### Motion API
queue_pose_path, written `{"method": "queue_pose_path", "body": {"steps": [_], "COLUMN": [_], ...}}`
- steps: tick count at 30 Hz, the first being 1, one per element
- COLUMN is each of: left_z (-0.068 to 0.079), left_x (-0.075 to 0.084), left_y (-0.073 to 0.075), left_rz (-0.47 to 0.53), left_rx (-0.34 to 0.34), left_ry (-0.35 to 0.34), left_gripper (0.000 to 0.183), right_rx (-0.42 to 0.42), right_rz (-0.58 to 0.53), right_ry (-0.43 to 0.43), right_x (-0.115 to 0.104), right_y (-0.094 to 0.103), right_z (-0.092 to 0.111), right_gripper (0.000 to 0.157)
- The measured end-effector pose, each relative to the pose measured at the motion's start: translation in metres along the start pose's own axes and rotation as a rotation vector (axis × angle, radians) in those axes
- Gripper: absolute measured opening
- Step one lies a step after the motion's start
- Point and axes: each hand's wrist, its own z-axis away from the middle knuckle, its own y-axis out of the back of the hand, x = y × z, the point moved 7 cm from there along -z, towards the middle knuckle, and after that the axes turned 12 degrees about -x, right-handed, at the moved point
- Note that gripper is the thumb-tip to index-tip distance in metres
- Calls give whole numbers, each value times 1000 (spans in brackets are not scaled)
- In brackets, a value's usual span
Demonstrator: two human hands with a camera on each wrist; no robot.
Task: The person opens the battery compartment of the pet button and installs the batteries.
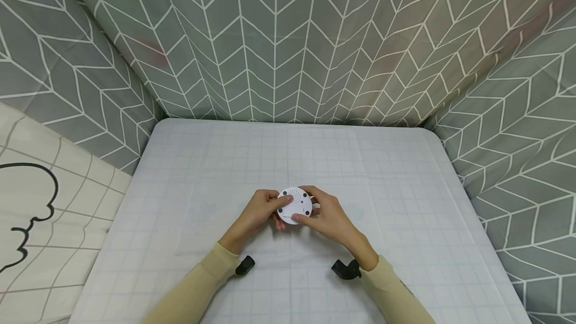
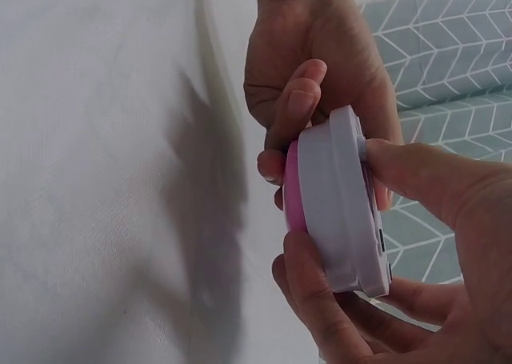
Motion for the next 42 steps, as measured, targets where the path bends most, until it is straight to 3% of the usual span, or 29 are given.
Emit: {"method": "queue_pose_path", "body": {"steps": [23, 33, 42], "left_z": [-1, 4, 3], "left_x": [-2, -1, -3], "left_y": [2, 4, 6], "left_rz": [-4, 25, 53], "left_rx": [-16, -1, -17], "left_ry": [1, 26, 18], "left_gripper": [42, 44, 55], "right_rx": [10, 59, 115], "right_rz": [10, -1, -41], "right_ry": [16, 47, 118], "right_x": [-2, -2, -7], "right_y": [-2, 3, 7], "right_z": [0, -1, -2], "right_gripper": [68, 50, 45]}}
